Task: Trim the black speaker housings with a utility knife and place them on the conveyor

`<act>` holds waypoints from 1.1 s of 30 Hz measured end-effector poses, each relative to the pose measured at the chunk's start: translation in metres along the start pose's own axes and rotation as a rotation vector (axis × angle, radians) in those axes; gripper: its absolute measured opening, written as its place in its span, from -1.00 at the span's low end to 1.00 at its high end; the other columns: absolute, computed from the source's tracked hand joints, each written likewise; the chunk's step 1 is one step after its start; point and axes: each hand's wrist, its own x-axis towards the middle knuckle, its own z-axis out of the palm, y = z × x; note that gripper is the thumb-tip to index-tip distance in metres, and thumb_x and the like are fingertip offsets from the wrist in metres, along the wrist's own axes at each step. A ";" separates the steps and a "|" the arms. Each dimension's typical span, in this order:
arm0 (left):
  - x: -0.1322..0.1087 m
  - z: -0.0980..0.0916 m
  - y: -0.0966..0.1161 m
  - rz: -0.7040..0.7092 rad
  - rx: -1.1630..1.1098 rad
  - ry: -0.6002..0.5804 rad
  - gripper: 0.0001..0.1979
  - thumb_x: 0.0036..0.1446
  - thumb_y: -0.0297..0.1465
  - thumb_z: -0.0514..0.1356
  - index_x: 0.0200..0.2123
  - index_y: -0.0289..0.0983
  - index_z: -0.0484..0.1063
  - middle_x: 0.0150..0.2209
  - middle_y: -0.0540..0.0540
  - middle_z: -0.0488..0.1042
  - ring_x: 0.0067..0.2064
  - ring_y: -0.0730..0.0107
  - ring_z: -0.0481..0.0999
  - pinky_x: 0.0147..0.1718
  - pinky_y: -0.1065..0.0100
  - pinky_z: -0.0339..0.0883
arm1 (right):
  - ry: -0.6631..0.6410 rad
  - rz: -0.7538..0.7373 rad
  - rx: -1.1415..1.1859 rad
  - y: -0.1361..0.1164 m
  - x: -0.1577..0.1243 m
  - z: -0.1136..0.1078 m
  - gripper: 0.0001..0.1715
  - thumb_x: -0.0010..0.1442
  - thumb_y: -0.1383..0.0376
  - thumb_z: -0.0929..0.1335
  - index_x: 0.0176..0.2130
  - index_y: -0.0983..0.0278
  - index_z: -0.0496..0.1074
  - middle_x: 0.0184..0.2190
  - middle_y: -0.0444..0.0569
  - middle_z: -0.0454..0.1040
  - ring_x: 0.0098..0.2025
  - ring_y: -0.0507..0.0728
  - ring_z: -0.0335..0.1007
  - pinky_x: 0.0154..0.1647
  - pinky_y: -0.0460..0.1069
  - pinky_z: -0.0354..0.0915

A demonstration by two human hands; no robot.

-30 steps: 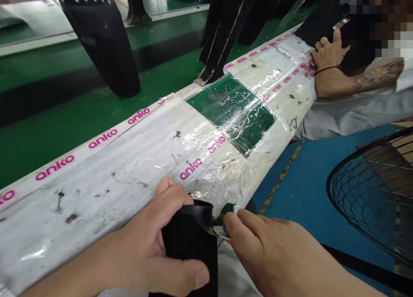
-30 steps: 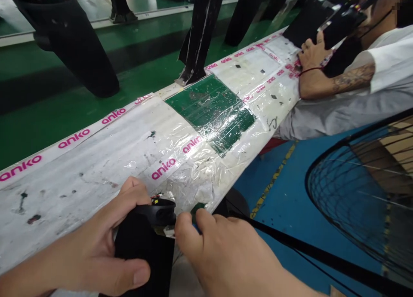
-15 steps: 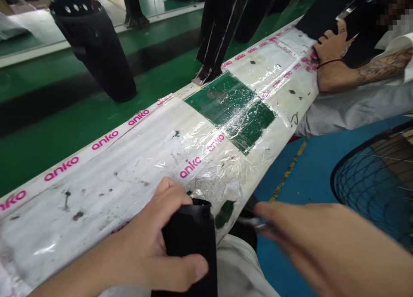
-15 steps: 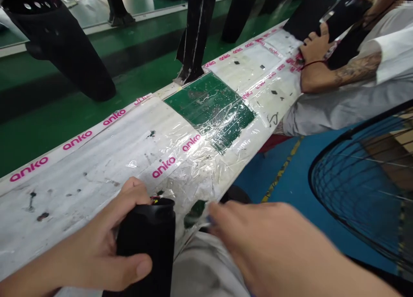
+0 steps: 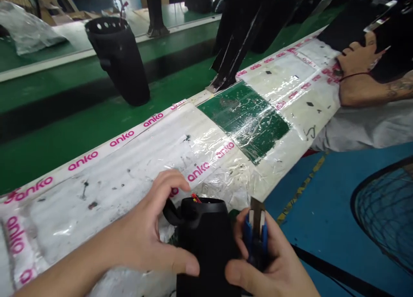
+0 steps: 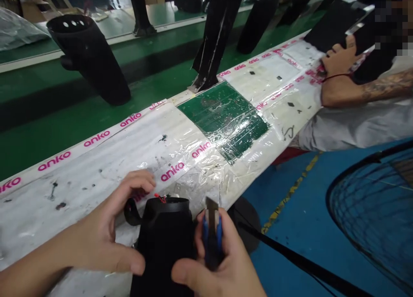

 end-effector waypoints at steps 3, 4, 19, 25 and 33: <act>0.009 0.001 0.000 0.021 -0.033 -0.093 -0.27 -0.14 -0.08 0.61 0.04 -0.07 0.36 0.11 -0.13 0.33 0.16 -0.06 0.35 0.11 0.10 0.34 | 0.001 -0.026 0.047 0.004 0.008 -0.019 -0.15 -0.12 -0.24 0.65 -0.06 0.14 0.42 -0.46 -0.25 0.31 -0.44 0.02 0.15 -0.40 -0.06 0.17; 0.012 0.003 0.001 0.029 -0.040 -0.095 -0.30 -0.13 -0.07 0.61 0.00 -0.09 0.39 0.08 -0.13 0.37 0.15 -0.07 0.36 0.10 0.10 0.35 | -0.016 -0.018 0.080 0.006 0.009 -0.024 -0.17 -0.10 -0.22 0.65 -0.05 0.15 0.41 -0.46 -0.26 0.31 -0.46 0.00 0.12 -0.42 -0.07 0.15; -0.001 0.002 0.008 -0.147 -0.203 -0.062 -0.44 -0.01 -0.17 0.51 0.01 -0.08 0.39 -0.07 -0.03 0.36 -0.08 0.15 0.46 -0.14 0.23 0.40 | -0.212 -0.004 -0.049 0.014 -0.002 -0.003 -0.54 0.36 -0.14 0.41 0.04 0.09 0.40 -0.44 -0.20 0.41 -0.53 0.02 0.31 -0.52 -0.09 0.24; 0.003 -0.009 -0.003 -0.133 -0.321 -0.154 -0.36 -0.08 -0.33 0.50 0.06 -0.09 0.32 -0.09 0.01 0.38 -0.14 0.25 0.39 -0.17 0.32 0.33 | -0.131 -1.053 -1.183 -0.021 0.011 -0.028 -0.70 0.58 0.23 0.11 0.12 0.19 0.31 -0.32 -0.04 0.55 -0.42 0.16 0.50 -0.47 0.02 0.31; 0.007 -0.011 -0.003 -0.101 -0.266 -0.176 -0.37 -0.14 -0.33 0.47 0.02 -0.10 0.34 -0.09 -0.01 0.37 -0.12 0.19 0.37 -0.15 0.26 0.31 | -0.256 -1.199 -1.472 -0.049 0.032 -0.032 -0.75 0.51 0.35 0.14 0.09 0.28 0.28 -0.40 -0.11 0.44 -0.50 0.18 0.37 -0.51 0.08 0.15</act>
